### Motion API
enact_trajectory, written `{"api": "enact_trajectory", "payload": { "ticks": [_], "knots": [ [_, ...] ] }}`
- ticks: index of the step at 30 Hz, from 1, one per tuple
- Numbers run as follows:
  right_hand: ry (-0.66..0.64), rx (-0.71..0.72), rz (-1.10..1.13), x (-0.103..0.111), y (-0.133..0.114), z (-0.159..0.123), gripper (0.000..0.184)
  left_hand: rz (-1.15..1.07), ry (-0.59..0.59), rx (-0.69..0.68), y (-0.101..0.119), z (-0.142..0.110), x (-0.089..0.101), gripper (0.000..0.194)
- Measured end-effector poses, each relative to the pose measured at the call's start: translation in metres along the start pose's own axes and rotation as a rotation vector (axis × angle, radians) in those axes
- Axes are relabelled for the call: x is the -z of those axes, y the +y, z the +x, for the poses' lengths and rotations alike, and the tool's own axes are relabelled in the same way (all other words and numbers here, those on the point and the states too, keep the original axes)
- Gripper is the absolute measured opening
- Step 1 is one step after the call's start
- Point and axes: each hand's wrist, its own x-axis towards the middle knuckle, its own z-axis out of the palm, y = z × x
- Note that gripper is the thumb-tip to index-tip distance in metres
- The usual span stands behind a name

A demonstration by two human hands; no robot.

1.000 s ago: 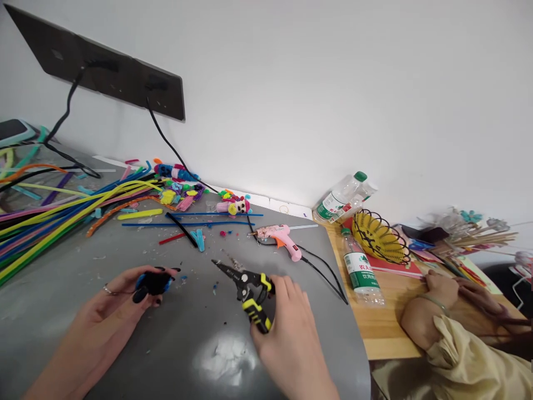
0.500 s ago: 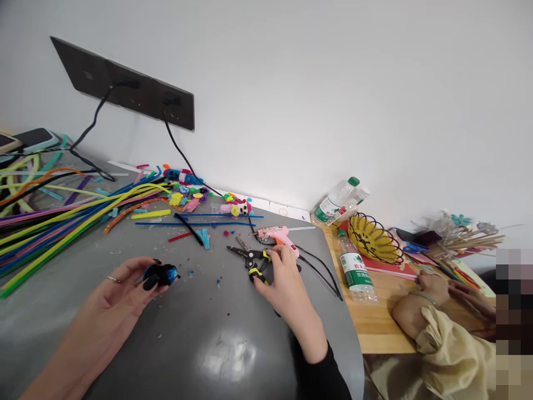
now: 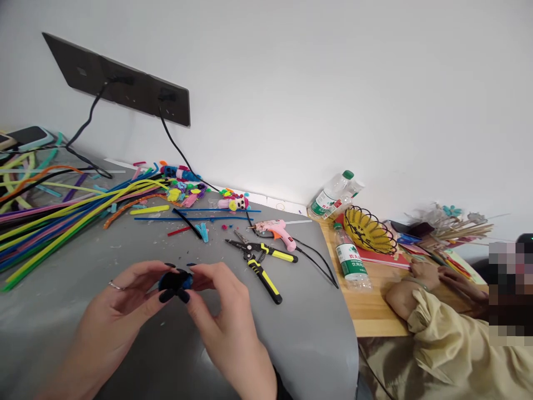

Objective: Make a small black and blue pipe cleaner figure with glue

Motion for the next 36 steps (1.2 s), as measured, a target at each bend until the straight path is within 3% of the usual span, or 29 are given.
{"api": "enact_trajectory", "payload": {
  "ticks": [6,13,18,32,36],
  "knots": [
    [0.043,0.054,0.027,-0.001,-0.003,-0.005,0.034,0.080,-0.008,-0.086,0.009,-0.004,-0.003,0.019],
    [0.095,0.206,-0.061,-0.003,-0.006,-0.008,0.032,0.153,-0.017,-0.247,0.005,-0.012,0.000,0.018],
    [0.132,0.269,-0.114,-0.005,-0.006,-0.012,0.032,0.130,-0.004,-0.288,0.003,-0.016,-0.001,0.013],
    [0.189,0.171,0.087,-0.015,0.001,-0.014,0.018,0.103,0.033,-0.236,-0.006,-0.024,0.003,0.009],
    [0.172,0.131,0.165,-0.014,0.002,-0.012,0.030,0.122,0.044,-0.215,-0.006,-0.023,0.001,0.010]
  ]
}}
